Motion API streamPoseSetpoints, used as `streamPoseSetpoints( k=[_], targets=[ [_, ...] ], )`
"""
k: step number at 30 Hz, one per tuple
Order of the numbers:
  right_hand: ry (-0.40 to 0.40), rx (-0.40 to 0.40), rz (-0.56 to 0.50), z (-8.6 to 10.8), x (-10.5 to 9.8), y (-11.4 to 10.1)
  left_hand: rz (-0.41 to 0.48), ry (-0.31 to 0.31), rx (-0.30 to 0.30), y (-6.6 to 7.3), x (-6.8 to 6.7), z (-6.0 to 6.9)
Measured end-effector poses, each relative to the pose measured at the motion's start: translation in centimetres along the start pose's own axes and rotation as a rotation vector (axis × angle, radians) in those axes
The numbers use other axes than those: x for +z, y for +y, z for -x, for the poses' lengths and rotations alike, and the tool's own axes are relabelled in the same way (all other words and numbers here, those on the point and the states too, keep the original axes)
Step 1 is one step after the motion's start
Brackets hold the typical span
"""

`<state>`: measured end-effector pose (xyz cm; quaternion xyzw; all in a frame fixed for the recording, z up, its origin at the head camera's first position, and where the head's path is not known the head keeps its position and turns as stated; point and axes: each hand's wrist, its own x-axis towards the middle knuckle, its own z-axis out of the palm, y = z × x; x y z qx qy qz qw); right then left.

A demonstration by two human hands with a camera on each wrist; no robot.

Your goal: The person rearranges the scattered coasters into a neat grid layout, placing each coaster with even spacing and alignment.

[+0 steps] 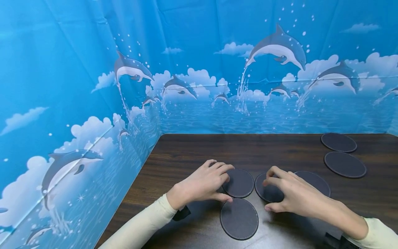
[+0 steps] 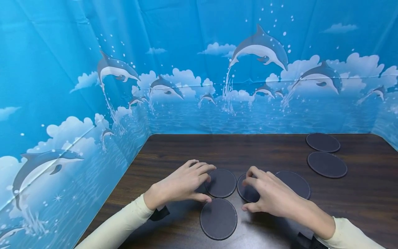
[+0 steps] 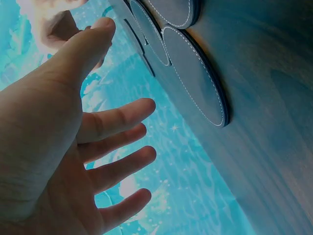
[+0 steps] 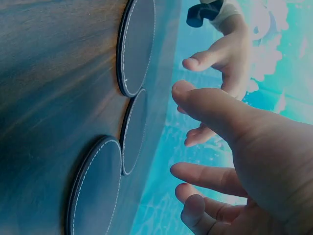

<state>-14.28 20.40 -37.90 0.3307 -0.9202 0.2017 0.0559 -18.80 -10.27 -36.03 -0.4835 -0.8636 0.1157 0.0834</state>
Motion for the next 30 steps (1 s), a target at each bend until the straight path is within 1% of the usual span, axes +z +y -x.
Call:
streamPoseSetpoints(
  k=[4, 9, 19, 25, 30],
  targets=[
    [0.005, 0.011, 0.001, 0.2, -0.3, 0.4, 0.006, 0.019, -0.012, -0.3, -0.1, -0.2],
    [0.013, 0.03, 0.001, 0.6, -0.6, 1.1, 0.02, 0.019, -0.019, -0.5, 0.1, -0.5],
    [0.041, 0.025, 0.008, 1.0, -1.3, 2.4, 0.038, 0.026, 0.006, -0.6, 0.5, -1.5],
    [0.051, 0.054, 0.012, 1.6, -1.8, 3.2, 0.054, 0.041, 0.03, -0.7, 0.5, -2.7],
    [0.077, 0.075, 0.001, 2.1, -2.0, 4.1, 0.041, 0.027, 0.056, -0.7, 0.3, -4.2]
  ],
)
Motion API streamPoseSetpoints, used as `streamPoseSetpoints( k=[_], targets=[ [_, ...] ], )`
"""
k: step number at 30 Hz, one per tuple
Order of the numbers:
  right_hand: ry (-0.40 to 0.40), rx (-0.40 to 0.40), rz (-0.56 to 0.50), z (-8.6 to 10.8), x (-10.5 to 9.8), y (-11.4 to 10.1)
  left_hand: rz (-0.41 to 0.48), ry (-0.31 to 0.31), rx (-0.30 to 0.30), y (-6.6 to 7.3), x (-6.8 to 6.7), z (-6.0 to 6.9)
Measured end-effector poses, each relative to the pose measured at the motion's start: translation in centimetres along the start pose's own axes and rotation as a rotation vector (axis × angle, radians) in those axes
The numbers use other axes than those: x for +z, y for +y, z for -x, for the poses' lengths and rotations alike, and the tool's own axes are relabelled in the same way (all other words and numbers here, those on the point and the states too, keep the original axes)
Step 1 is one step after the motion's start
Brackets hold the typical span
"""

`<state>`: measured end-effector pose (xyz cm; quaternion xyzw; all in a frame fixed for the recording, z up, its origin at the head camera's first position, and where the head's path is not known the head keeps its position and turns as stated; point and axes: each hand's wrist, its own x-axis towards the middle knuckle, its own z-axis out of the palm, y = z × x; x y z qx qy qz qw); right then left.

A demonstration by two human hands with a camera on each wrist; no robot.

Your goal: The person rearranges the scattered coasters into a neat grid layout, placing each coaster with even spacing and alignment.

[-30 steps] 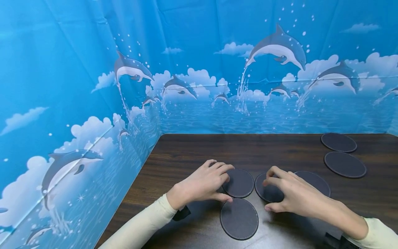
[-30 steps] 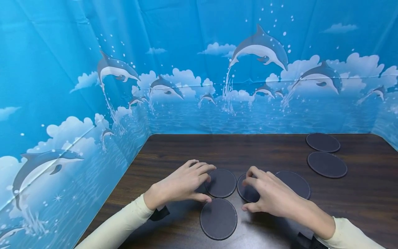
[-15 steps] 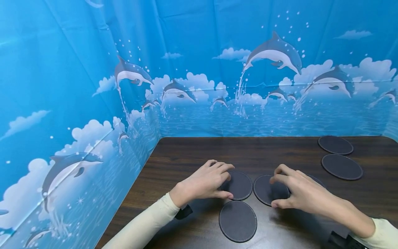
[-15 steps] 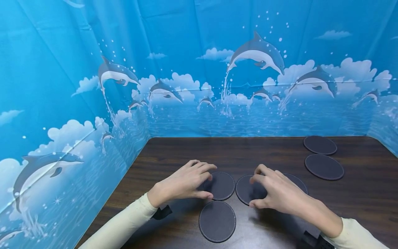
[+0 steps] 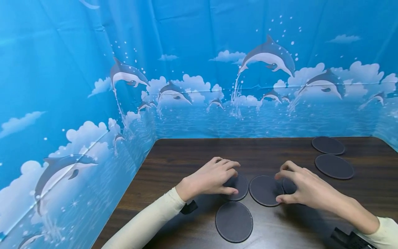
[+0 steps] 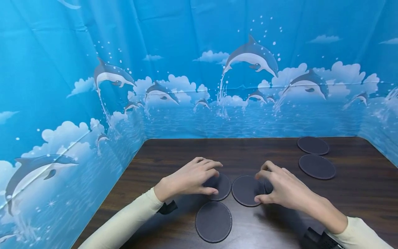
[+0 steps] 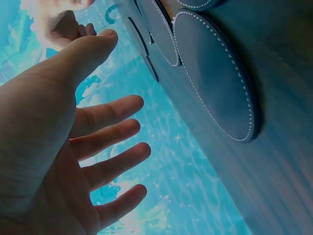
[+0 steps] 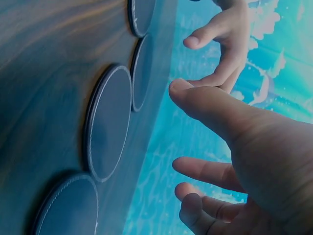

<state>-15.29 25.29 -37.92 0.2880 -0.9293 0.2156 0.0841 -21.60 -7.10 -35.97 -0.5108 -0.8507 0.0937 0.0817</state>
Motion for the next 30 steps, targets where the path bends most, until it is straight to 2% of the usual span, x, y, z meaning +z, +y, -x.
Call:
streamPoseSetpoints(
  k=[8, 12, 16, 22, 26, 30],
  targets=[
    [0.072, -0.001, 0.037, 0.6, 0.1, 1.4, 0.008, -0.034, 0.037, 0.0, 0.5, -2.5],
    [0.083, 0.001, 0.055, 1.1, 0.0, 2.4, -0.014, -0.048, 0.063, 0.3, 0.8, -4.3],
    [0.071, 0.038, 0.038, 1.7, -0.6, 3.4, -0.022, -0.084, 0.074, 0.3, 0.9, -6.2],
    [0.053, 0.091, -0.023, 2.8, -1.2, 5.0, 0.113, -0.142, 0.014, -0.6, 1.8, -8.4],
    [0.077, 0.11, -0.032, 3.4, -1.6, 6.4, 0.187, -0.176, -0.031, -1.3, 2.4, -9.6],
    [0.085, 0.155, -0.014, 4.0, -2.2, 7.9, 0.239, -0.206, -0.029, -1.4, 2.4, -11.1]
  ],
)
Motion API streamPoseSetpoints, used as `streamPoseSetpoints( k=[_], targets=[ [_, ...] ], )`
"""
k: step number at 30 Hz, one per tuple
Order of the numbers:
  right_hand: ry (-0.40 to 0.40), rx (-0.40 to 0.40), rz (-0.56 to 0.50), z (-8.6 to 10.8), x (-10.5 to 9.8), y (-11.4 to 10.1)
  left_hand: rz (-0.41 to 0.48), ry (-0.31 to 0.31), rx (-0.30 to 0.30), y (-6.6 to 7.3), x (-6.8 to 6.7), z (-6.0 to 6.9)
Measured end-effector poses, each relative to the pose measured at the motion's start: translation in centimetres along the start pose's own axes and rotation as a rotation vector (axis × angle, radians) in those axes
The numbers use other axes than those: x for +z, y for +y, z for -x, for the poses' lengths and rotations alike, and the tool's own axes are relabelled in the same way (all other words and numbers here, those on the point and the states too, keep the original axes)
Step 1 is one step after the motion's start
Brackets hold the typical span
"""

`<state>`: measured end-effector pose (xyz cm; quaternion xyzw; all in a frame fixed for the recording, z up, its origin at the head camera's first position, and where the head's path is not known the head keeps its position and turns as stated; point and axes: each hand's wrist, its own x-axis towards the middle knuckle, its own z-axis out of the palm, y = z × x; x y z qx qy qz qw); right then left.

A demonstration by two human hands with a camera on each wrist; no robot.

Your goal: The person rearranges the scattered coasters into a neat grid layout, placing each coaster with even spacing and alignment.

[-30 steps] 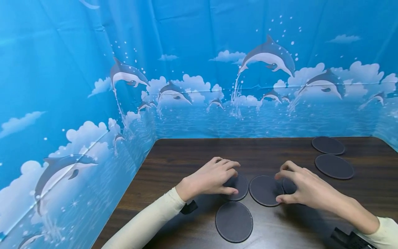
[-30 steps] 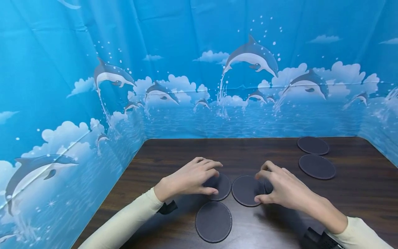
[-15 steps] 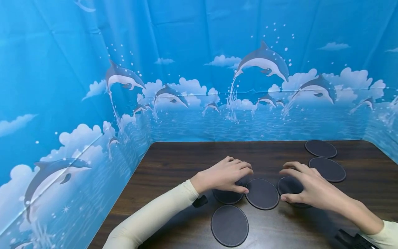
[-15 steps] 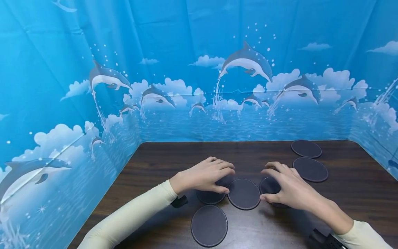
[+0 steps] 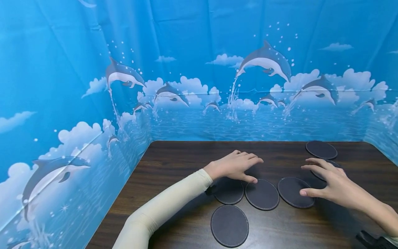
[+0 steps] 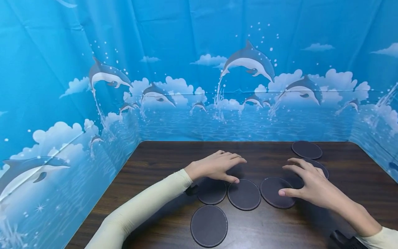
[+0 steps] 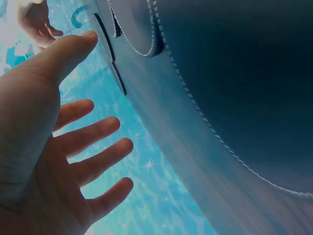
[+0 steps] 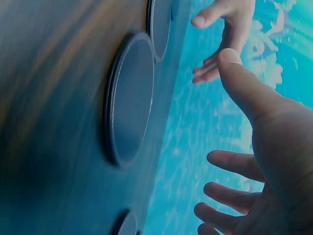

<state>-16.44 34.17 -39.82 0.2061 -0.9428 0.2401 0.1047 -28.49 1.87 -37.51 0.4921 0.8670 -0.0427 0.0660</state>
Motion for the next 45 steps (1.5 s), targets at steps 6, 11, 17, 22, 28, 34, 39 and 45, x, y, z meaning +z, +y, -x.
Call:
streamPoseSetpoints(
  k=[6, 11, 17, 22, 28, 34, 39, 45],
  targets=[
    [-0.027, 0.109, 0.067, 0.1, -1.0, 2.7, 0.013, -0.029, 0.032, 0.8, -0.9, -2.9],
    [-0.071, 0.167, 0.067, 0.0, -1.6, 5.1, 0.008, -0.03, 0.039, 1.2, -1.8, -5.6],
    [-0.146, 0.258, 0.088, 0.3, -2.2, 8.2, 0.015, -0.038, 0.046, 2.0, -2.2, -8.8],
    [-0.183, 0.327, 0.095, 1.1, -2.7, 10.6, 0.015, -0.066, 0.025, 3.4, -2.4, -11.5],
    [-0.177, 0.366, 0.091, 2.0, -2.9, 12.5, 0.041, -0.109, -0.011, 5.0, -2.6, -15.3],
    [-0.193, 0.351, 0.083, 2.0, -2.4, 12.9, 0.048, -0.126, -0.033, 6.0, -2.2, -17.7],
    [-0.201, 0.365, 0.074, 2.0, -2.6, 13.1, 0.032, -0.14, -0.052, 7.0, -1.6, -18.8],
    [-0.203, 0.352, 0.077, 2.1, -2.5, 13.6, -0.001, -0.143, -0.086, 7.3, -0.9, -19.5]
  ],
)
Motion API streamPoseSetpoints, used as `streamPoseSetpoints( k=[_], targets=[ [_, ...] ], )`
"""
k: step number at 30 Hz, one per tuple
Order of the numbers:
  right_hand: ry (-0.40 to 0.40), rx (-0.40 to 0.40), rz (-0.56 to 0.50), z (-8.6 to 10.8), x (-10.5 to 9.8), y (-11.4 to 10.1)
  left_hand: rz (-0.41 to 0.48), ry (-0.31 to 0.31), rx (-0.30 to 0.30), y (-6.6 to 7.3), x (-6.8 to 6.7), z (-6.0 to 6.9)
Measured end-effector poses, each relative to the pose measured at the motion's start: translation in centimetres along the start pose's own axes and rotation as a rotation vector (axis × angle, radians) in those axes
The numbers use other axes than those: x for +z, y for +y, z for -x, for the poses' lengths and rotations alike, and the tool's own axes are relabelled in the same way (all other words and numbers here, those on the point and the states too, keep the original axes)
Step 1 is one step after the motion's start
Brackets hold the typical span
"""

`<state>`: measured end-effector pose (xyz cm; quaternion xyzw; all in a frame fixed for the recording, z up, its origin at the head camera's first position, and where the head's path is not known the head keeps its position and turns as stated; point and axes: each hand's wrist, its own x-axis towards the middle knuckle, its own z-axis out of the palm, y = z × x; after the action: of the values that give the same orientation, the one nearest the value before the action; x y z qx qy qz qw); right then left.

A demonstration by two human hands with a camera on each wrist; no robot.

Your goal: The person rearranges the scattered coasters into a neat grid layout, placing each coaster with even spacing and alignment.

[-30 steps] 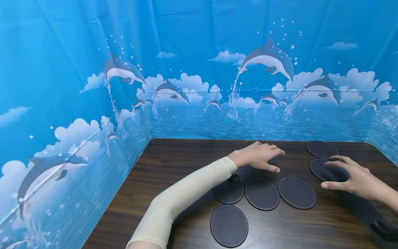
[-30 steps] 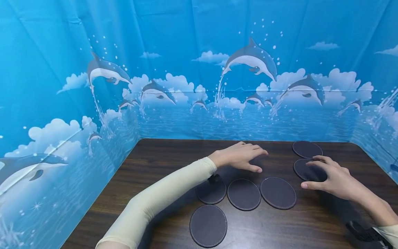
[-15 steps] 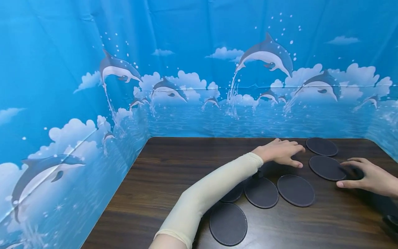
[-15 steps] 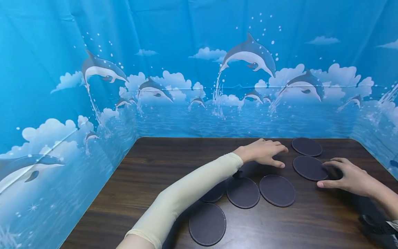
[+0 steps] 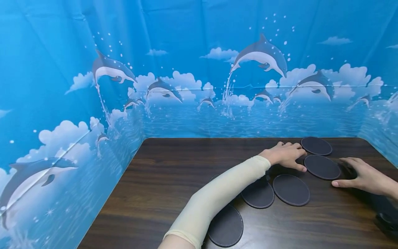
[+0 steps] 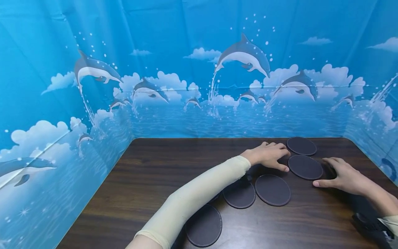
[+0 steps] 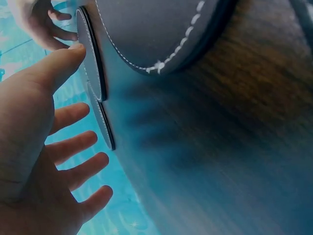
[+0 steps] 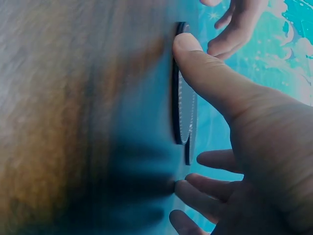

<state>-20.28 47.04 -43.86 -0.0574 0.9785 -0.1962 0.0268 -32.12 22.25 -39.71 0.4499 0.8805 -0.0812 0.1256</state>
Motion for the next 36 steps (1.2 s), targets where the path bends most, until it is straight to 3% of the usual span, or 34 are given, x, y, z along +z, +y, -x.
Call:
streamPoseSetpoints(
  k=[9, 14, 20, 27, 36],
  targets=[
    [0.016, -0.016, 0.043, 0.4, 0.4, 0.7, -0.006, 0.002, 0.003, 0.2, 0.8, -0.4],
    [0.008, -0.004, 0.047, 0.4, 0.7, 0.7, -0.058, -0.018, -0.032, 0.9, 1.3, -0.9],
    [0.006, 0.0, 0.067, -0.1, 0.2, 0.3, -0.098, -0.029, -0.051, 1.3, 0.4, -1.5],
    [-0.003, -0.009, 0.082, -0.5, 0.0, 0.1, -0.082, -0.053, -0.054, 1.3, -0.1, -1.4],
    [0.032, -0.02, 0.094, -0.4, 0.3, 0.3, -0.078, -0.073, -0.041, 2.2, -0.7, -1.5]
  ],
)
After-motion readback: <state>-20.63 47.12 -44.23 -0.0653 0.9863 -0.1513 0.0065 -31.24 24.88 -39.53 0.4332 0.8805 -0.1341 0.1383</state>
